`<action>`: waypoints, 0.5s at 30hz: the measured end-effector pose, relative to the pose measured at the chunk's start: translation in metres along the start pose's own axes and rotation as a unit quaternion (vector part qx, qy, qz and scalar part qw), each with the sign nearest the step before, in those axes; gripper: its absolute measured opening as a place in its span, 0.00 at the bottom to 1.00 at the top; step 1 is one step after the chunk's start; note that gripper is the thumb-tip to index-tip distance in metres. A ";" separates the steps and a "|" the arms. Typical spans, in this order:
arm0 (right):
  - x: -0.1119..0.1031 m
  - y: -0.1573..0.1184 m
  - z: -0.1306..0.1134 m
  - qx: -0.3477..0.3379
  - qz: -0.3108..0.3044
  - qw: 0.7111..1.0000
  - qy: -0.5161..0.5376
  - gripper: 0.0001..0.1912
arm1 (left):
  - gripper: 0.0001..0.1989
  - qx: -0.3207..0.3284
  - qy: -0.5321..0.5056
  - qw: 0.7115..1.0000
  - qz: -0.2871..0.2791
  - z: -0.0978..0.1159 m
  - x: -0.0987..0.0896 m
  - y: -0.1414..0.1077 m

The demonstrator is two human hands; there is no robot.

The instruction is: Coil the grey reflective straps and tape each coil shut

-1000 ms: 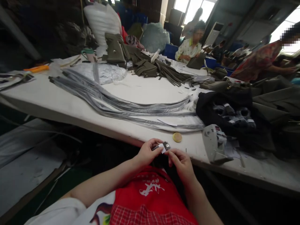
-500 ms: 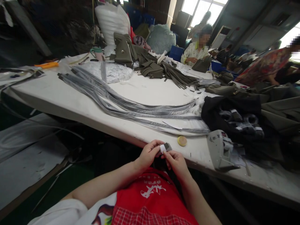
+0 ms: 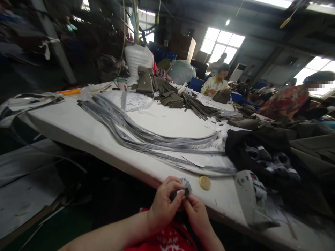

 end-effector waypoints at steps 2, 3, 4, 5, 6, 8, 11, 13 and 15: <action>-0.002 0.002 0.003 -0.023 0.016 1.000 -0.012 0.22 | 0.04 0.022 -0.003 1.000 0.005 0.004 0.001 -0.005; -0.004 0.003 0.006 -0.031 0.023 0.999 -0.006 0.21 | 0.04 0.033 -0.002 0.999 0.008 0.005 0.001 -0.008; -0.006 0.005 0.008 -0.035 0.029 0.999 0.006 0.21 | 0.04 0.044 -0.001 0.999 0.009 0.006 0.003 -0.011; -0.008 0.006 0.011 -0.034 0.032 0.999 0.024 0.20 | 0.05 0.054 -0.001 0.999 0.009 0.007 0.004 -0.013; -0.010 0.007 0.013 -0.026 0.028 0.998 0.047 0.18 | 0.06 0.059 -0.003 0.998 0.010 0.007 0.006 -0.015; -0.011 0.007 0.016 -0.010 0.019 0.993 0.113 0.16 | 0.07 0.058 -0.009 0.998 0.010 0.005 0.009 -0.018; -0.004 -0.002 0.010 -0.038 -0.038 0.981 0.186 0.22 | 0.11 0.036 -0.008 0.999 0.014 -0.001 0.012 -0.021; 0.001 -0.009 0.001 -0.091 -0.051 0.985 0.136 0.25 | 0.12 0.032 -0.005 0.999 0.005 -0.007 0.013 -0.021; -0.004 -0.011 -0.013 -0.148 -0.003 0.988 0.034 0.24 | 0.14 0.038 -0.003 0.999 -0.002 -0.015 0.011 -0.020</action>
Point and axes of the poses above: each hand's wrist, its own y-axis towards the middle knuckle, its own x-axis out of the palm, z = x × y, the point moved 3 cm from there along y, towards the middle knuckle, and after that the axes turned 15 degrees about y, right-handed, at the moved point
